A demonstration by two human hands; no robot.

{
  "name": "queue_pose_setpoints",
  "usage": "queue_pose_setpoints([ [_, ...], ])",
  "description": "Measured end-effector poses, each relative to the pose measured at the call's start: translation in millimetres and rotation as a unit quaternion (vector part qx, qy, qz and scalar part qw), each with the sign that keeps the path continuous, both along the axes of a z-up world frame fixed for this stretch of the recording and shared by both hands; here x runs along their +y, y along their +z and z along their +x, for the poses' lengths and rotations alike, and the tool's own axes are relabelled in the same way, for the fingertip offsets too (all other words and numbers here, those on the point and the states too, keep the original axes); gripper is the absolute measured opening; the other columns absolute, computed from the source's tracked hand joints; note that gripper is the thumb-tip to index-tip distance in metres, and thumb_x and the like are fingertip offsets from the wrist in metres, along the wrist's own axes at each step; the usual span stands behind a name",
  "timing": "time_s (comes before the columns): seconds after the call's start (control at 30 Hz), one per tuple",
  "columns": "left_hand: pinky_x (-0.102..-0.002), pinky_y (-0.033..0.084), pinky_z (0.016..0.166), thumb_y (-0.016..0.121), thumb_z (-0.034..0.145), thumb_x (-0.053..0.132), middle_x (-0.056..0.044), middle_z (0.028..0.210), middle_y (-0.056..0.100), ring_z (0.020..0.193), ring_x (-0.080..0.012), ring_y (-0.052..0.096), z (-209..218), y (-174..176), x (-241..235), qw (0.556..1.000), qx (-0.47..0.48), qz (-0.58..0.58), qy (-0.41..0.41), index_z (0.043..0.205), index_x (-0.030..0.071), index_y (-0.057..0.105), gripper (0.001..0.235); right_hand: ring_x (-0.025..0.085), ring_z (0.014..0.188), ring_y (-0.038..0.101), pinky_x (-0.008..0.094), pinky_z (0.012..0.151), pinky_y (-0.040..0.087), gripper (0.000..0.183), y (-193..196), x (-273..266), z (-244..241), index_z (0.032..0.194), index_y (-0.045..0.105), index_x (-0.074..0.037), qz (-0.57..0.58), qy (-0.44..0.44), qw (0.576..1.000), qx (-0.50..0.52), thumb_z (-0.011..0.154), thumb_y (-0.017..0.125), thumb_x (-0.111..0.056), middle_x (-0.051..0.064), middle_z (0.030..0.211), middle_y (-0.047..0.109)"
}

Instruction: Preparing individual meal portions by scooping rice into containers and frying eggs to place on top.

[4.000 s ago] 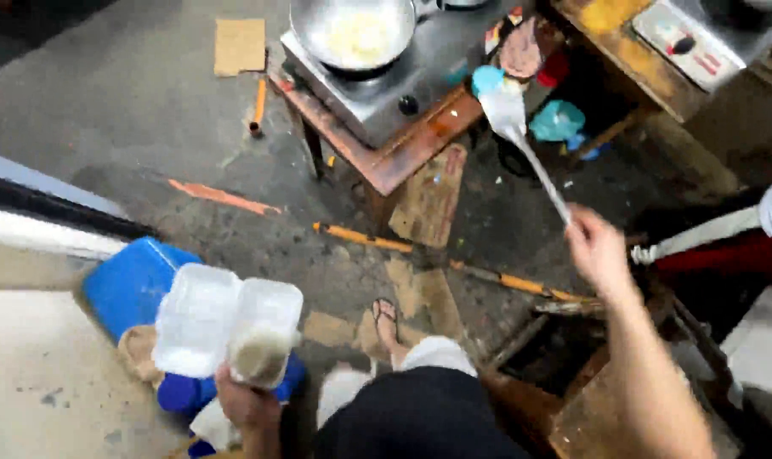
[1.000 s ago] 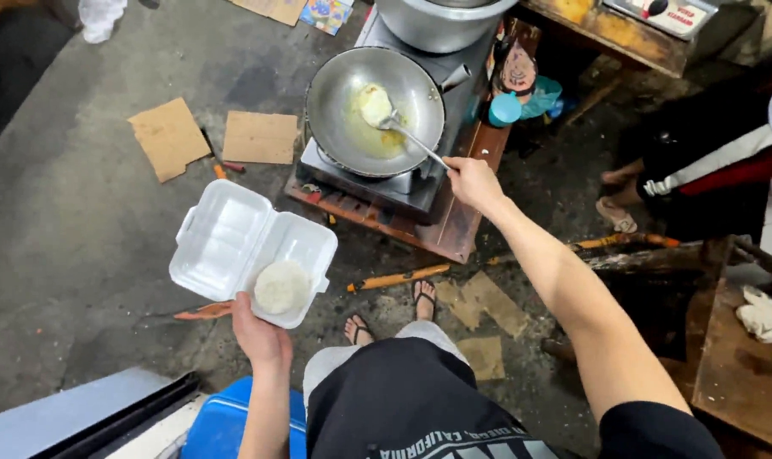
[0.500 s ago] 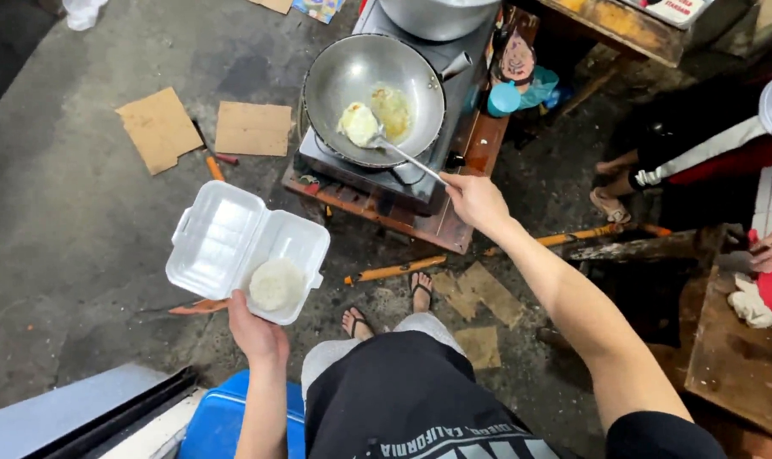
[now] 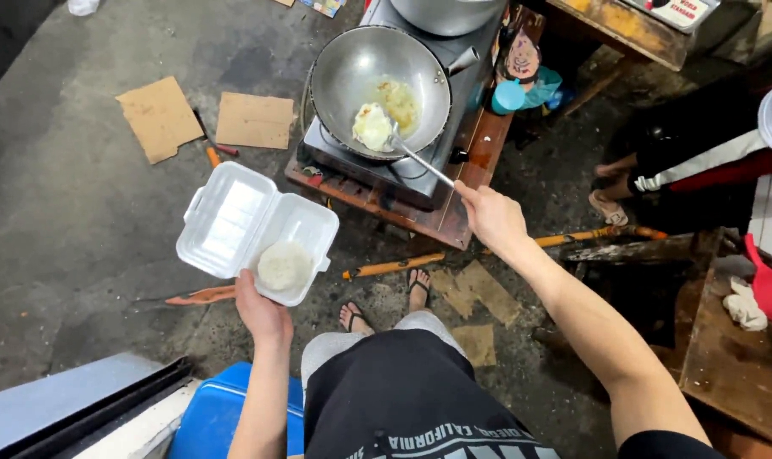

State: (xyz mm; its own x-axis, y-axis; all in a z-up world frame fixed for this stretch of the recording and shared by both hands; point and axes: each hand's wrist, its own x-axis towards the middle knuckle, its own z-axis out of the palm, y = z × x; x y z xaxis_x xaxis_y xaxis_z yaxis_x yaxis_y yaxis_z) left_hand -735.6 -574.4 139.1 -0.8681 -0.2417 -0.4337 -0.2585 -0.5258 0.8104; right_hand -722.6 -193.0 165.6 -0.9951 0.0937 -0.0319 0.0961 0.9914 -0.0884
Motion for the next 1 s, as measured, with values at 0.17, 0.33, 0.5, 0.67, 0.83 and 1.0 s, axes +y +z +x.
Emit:
queue_pose_setpoints([
  [0.17, -0.06, 0.026, 0.125, 0.044, 0.115, 0.043, -0.033, 0.166, -0.009, 0.154, -0.0485, 0.013, -2, 38, 9, 1.0, -0.024, 0.004, -0.011, 0.162, 0.0, -0.008, 0.082, 0.04, 0.071, 0.073, 0.052, 0.062, 0.061, 0.036, -4, -1, 3, 0.136, 0.068, -0.021, 0.021, 0.01, 1.0, 0.009, 0.105, 0.05, -0.025, 0.013, 0.083, 0.068],
  [0.33, -0.061, 0.026, 0.124, 0.045, 0.115, 0.043, -0.034, 0.165, -0.011, 0.154, -0.0506, 0.011, -1, 34, 11, 1.0, -0.017, 0.002, -0.004, 0.162, -0.001, -0.01, 0.084, 0.036, 0.07, 0.073, 0.05, 0.061, 0.061, 0.038, -3, -3, 6, 0.139, 0.066, -0.022, 0.039, 0.014, 0.999, 0.011, 0.106, 0.049, -0.024, 0.011, 0.082, 0.066],
  [0.5, -0.062, 0.026, 0.124, 0.044, 0.115, 0.043, -0.034, 0.166, -0.011, 0.154, -0.0513, 0.011, -2, 32, 16, 1.0, -0.013, 0.002, -0.001, 0.162, -0.001, -0.011, 0.084, 0.03, 0.069, 0.072, 0.047, 0.058, 0.062, 0.039, -14, 0, 11, 0.139, 0.066, -0.022, 0.062, 0.026, 0.997, 0.037, 0.103, 0.051, -0.023, 0.008, 0.082, 0.065],
  [0.67, -0.062, 0.028, 0.123, 0.043, 0.115, 0.044, -0.034, 0.166, -0.009, 0.153, -0.0507, 0.014, -3, 19, 13, 1.0, -0.021, -0.005, -0.012, 0.162, -0.001, -0.01, 0.084, 0.029, 0.068, 0.071, 0.046, 0.057, 0.061, 0.038, -17, 2, 12, 0.138, 0.067, -0.022, 0.058, 0.026, 0.997, 0.046, 0.103, 0.052, -0.023, 0.007, 0.08, 0.065],
  [0.83, -0.064, 0.029, 0.122, 0.043, 0.115, 0.045, -0.036, 0.165, -0.01, 0.152, -0.0534, 0.013, -4, 19, 17, 1.0, -0.014, -0.01, -0.007, 0.161, -0.003, -0.011, 0.086, 0.026, 0.068, 0.07, 0.045, 0.056, 0.062, 0.039, -30, 9, 13, 0.138, 0.066, -0.027, 0.073, 0.028, 0.995, 0.065, 0.102, 0.052, -0.026, 0.004, 0.079, 0.063],
  [1.0, -0.065, 0.029, 0.122, 0.044, 0.114, 0.047, -0.035, 0.165, -0.008, 0.153, -0.0514, 0.015, -4, 27, 19, 0.999, -0.032, -0.025, -0.018, 0.162, -0.001, -0.01, 0.086, 0.026, 0.069, 0.071, 0.044, 0.056, 0.062, 0.038, -27, 8, 15, 0.138, 0.066, -0.026, 0.066, 0.031, 0.995, 0.072, 0.102, 0.052, -0.025, 0.004, 0.079, 0.063],
])
